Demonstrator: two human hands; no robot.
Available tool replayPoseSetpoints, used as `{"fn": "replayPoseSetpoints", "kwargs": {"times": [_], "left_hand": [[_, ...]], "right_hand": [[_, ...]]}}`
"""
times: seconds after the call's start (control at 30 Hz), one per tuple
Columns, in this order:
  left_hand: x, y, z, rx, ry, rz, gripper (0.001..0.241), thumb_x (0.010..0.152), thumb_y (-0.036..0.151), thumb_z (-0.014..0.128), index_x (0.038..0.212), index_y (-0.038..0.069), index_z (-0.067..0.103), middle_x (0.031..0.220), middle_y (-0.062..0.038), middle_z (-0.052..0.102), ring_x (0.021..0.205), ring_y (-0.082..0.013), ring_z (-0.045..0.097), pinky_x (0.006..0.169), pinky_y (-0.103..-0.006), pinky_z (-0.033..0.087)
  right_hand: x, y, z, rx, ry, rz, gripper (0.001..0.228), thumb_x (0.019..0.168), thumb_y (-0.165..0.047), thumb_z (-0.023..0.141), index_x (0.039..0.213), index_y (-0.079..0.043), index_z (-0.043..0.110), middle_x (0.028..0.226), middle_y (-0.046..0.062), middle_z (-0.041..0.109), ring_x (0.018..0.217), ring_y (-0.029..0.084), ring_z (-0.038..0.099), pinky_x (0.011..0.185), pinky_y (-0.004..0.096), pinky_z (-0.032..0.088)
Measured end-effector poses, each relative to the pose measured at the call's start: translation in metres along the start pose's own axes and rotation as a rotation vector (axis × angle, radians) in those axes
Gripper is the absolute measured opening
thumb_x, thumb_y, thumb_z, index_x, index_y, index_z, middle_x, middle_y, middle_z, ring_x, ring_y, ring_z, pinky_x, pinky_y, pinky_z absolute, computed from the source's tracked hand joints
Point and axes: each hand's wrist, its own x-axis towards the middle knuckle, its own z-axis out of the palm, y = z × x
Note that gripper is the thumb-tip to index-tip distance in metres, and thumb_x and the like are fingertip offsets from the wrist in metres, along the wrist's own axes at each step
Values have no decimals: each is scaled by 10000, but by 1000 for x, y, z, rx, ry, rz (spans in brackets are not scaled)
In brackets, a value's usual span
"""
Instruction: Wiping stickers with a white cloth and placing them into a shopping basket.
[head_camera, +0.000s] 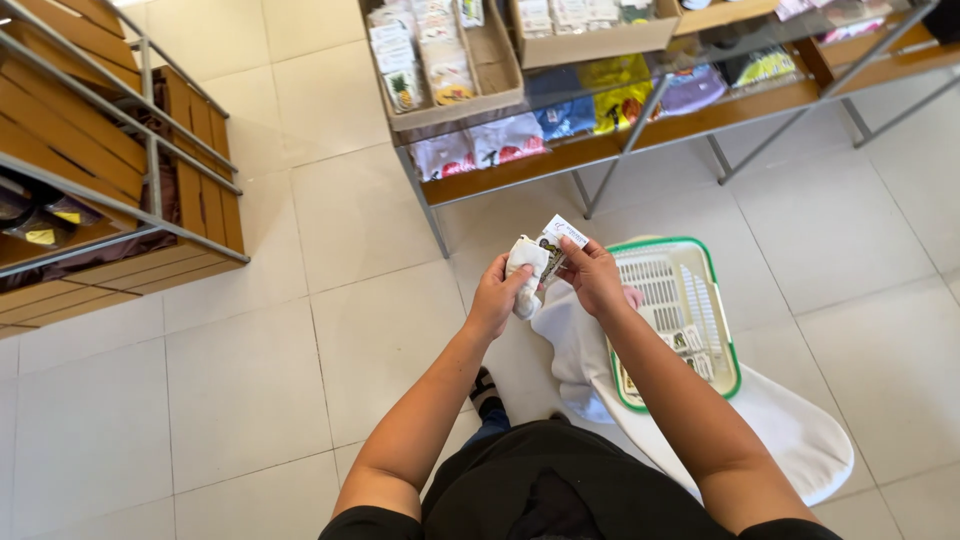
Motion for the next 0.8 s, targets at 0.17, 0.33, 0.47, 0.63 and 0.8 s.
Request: {"fn": "replayPoseSetpoints", "kwargs": {"times": [0.17,0.33,0.47,0.63,0.8], "left_hand": [[11,35,-26,20,-20,27,313,973,191,686,1254,67,627,967,-100,688,827,-190,724,665,-326,614],[21,71,-61,564,-72,212,401,1009,311,629,1342,88,652,1119,-240,659,1118,-390,647,949,-474,515],[20,112,-61,796,-15,408,370,1011,267,581,1353,139,642,1140,-164,650,1126,-377,646,997,-455,502],[28,111,-62,839,-74,585,380,992,185,584,1368,134,611,1182,-123,599,1142,-367,632,1015,-447,496],[59,107,-87,1010,20,661,393,960,92,588,1352,125,607,1180,-147,534,1132,-413,614,968,-481,518]], "right_hand": [[-11,-10,70,142,-88,97,193,1024,-276,669,1159,-138,655,1015,115,770,838,295,786,685,472,669],[11,3,86,211,-156,147,213,1086,-321,526,1246,-187,570,1135,137,748,937,356,772,726,594,651],[15,9,94,216,-226,185,281,1093,-366,476,1297,-181,538,1213,155,722,1003,384,750,771,654,621],[29,22,96,232,-310,257,313,1072,-439,499,1259,-208,598,1171,140,745,988,364,759,768,653,631],[12,-7,121,192,-356,238,357,1070,-467,478,1266,-195,601,1219,130,732,1054,344,740,853,666,596]]}}
